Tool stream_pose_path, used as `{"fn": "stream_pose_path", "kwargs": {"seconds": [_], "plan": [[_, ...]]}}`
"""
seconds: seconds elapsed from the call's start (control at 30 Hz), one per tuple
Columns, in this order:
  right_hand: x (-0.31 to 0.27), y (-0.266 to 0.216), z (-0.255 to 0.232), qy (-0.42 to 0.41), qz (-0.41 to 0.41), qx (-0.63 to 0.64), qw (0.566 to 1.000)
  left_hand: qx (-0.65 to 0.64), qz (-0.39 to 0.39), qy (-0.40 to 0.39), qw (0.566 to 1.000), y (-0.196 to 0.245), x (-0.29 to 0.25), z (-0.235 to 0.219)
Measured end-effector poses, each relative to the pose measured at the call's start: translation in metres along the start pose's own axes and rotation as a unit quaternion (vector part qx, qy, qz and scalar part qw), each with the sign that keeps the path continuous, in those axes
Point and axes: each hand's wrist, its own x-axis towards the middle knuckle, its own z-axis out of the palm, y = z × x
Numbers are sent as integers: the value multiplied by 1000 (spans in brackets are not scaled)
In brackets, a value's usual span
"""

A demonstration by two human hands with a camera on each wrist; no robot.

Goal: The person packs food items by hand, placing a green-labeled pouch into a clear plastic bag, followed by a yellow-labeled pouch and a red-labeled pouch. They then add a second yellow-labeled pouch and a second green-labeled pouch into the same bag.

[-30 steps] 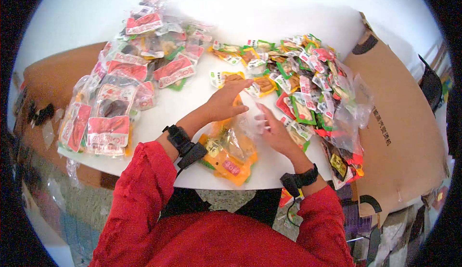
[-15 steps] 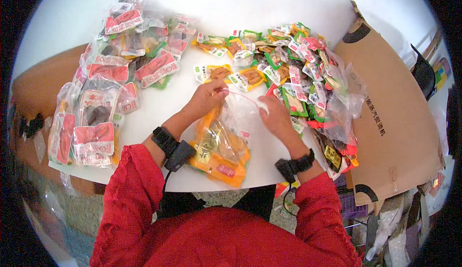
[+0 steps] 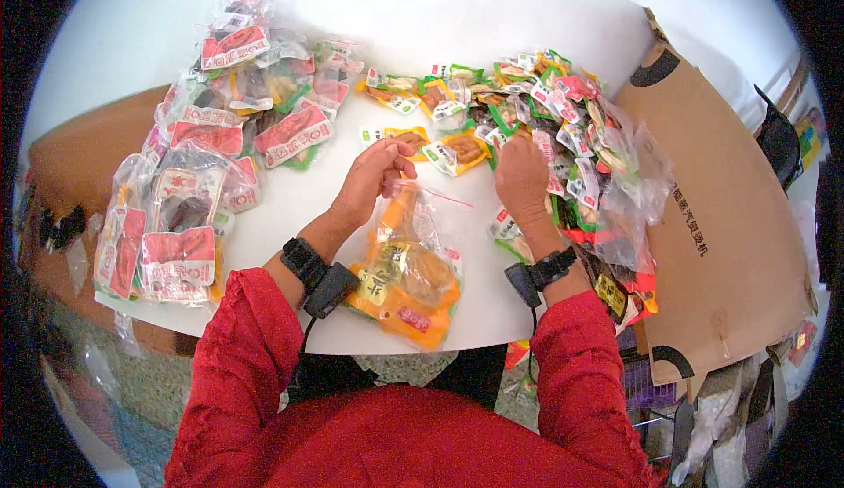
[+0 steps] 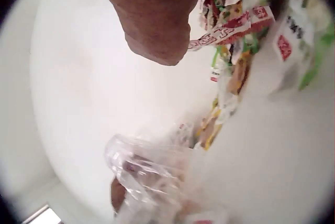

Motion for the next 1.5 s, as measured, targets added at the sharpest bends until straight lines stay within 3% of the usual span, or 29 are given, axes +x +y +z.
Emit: {"fn": "stream_pose_path", "kwargs": {"seconds": [0.07, 0.13, 0.17, 0.23, 0.27, 0.33, 0.37, 0.4, 0.43, 0.47, 0.5, 0.53, 0.63, 0.73, 0.77, 0.87, 1.0, 1.1, 1.3, 1.37, 1.5], "plan": [[15, 0, -13, 22, 49, 72, 996, 22, -49, -9, 999, 0, -1, 2], [25, 1, -13, 46, 96, 147, 983, 56, -50, -4, 997, -5, 0, 4], [30, 0, -11, 51, 169, 308, 935, 88, -51, 0, 995, -8, 1, 5], [35, -10, -13, 23, 265, 605, 750, 95, -38, 11, 995, -13, 3, 8], [36, -18, -13, 21, 262, 612, 746, 98, -26, 16, 995, -15, 4, 8], [36, -32, -8, -17, 322, 724, 609, 106, -27, 7, 994, -13, 4, 9], [33, -37, 0, -18, 327, 748, 577, 76, -40, -6, 996, -14, 4, 11], [33, -44, 1, -20, 326, 753, 572, 46, -54, -20, 997, -15, 4, 13], [32, -52, 3, -30, 334, 775, 535, 45, -107, -15, 993, -16, 6, 12], [31, -60, 4, -39, 342, 796, 498, 49, -109, -9, 993, -18, 4, 13], [29, -67, 5, -28, 335, 840, 426, -1, -119, 10, 993, -13, 0, 22], [27, -73, 4, -29, 334, 844, 419, -49, -128, 29, 990, -10, -3, 27], [14, -80, 15, -108, 258, 812, 512, -57, -109, 45, 991, -26, -1, 18], [7, -73, 24, -102, 259, 833, 479, -37, -99, 45, 993, -26, -2, 17], [5, -72, 23, -99, 280, 845, 444, -45, -101, 39, 993, -25, -3, 19], [8, -73, 14, -80, 298, 855, 416, -54, -96, 28, 994, -26, -4, 19], [1, -70, 26, -79, 300, 853, 420, -54, -99, 1, 994, -28, -3, 15], [3, -71, 22, -52, 314, 865, 387, -29, -121, -25, 992, -26, -3, 16], [1, -69, 20, -80, 330, 843, 417, -54, -111, -25, 992, -19, -7, 22], [-1, -73, 20, -59, 265, 799, 536, -67, -113, -23, 991, -22, -7, 18], [-4, -71, 17, -99, 261, 786, 551, -83, -105, -8, 991, -21, -7, 20]]}}
